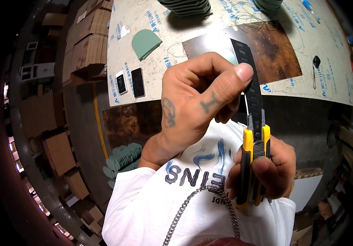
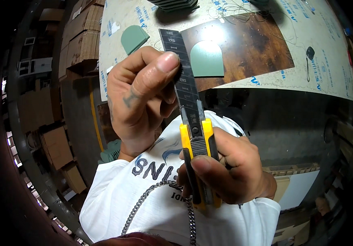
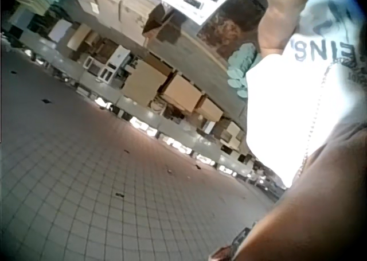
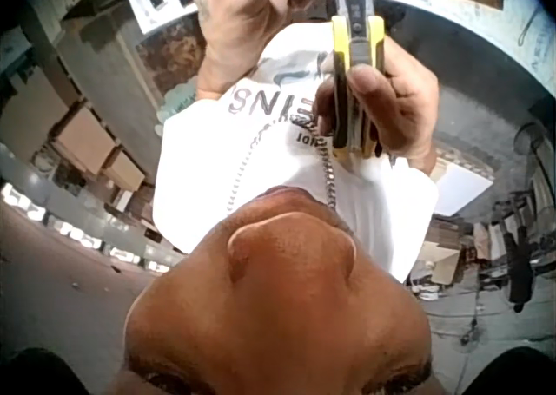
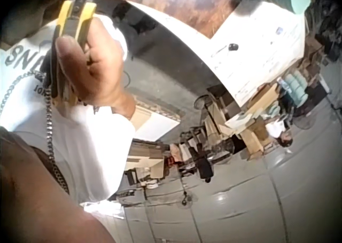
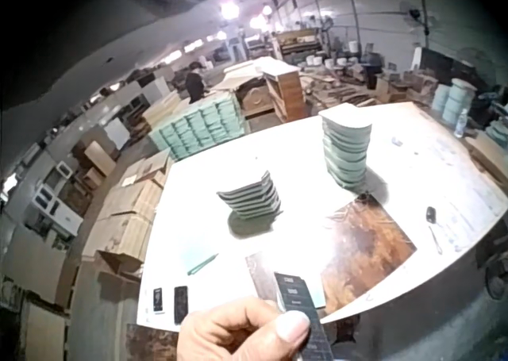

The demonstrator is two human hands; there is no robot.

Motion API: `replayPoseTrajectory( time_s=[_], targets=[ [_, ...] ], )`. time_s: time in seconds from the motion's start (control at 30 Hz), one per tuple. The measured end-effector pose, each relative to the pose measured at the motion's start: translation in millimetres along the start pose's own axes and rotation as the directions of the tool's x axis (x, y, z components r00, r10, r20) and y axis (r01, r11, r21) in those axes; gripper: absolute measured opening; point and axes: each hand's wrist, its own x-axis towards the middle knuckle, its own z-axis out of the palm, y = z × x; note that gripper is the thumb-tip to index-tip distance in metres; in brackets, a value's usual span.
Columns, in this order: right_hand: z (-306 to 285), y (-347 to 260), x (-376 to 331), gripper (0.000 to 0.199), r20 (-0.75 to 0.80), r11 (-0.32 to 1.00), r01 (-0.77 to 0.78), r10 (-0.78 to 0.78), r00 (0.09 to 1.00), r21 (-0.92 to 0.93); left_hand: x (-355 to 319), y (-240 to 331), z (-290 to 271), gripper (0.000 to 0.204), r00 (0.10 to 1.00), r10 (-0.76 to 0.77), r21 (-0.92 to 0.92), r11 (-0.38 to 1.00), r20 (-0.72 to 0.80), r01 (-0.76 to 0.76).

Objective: Using a utility knife to trim the edges of stacked green foam pieces and adjusting the knife blade.

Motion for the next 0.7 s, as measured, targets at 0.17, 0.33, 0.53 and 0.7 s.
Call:
replayPoseTrajectory(
  time_s=[0.17,0.33,0.53,0.7],
  targets=[
    [0.6,1.3,-1.9,0.037,0.015,0.999,0.023,-0.023,1.0,-0.038,-3.2,-1.4,2.7,0.028,1.0,0.005,-0.047,0.999,-0.017,-0.006],
    [2.9,0.5,-5.5,0.036,0.029,1.0,-0.024,0.023,0.999,0.015,-7.6,-5.1,1.4,0.03,1.0,0.017,-0.056,0.998,-0.022,-0.018],
    [2.1,3.8,-8.4,0.036,0.078,1.0,-0.013,0.013,0.997,-0.009,-14.4,-4.8,0.7,0.031,1.0,0.02,-0.054,0.998,-0.022,-0.021],
    [2.2,6.9,-13.5,0.037,0.073,0.998,-0.065,0.066,0.995,-0.019,-19.5,-7.3,0.8,0.031,0.997,0.067,-0.044,0.997,-0.033,-0.069]
  ],
)
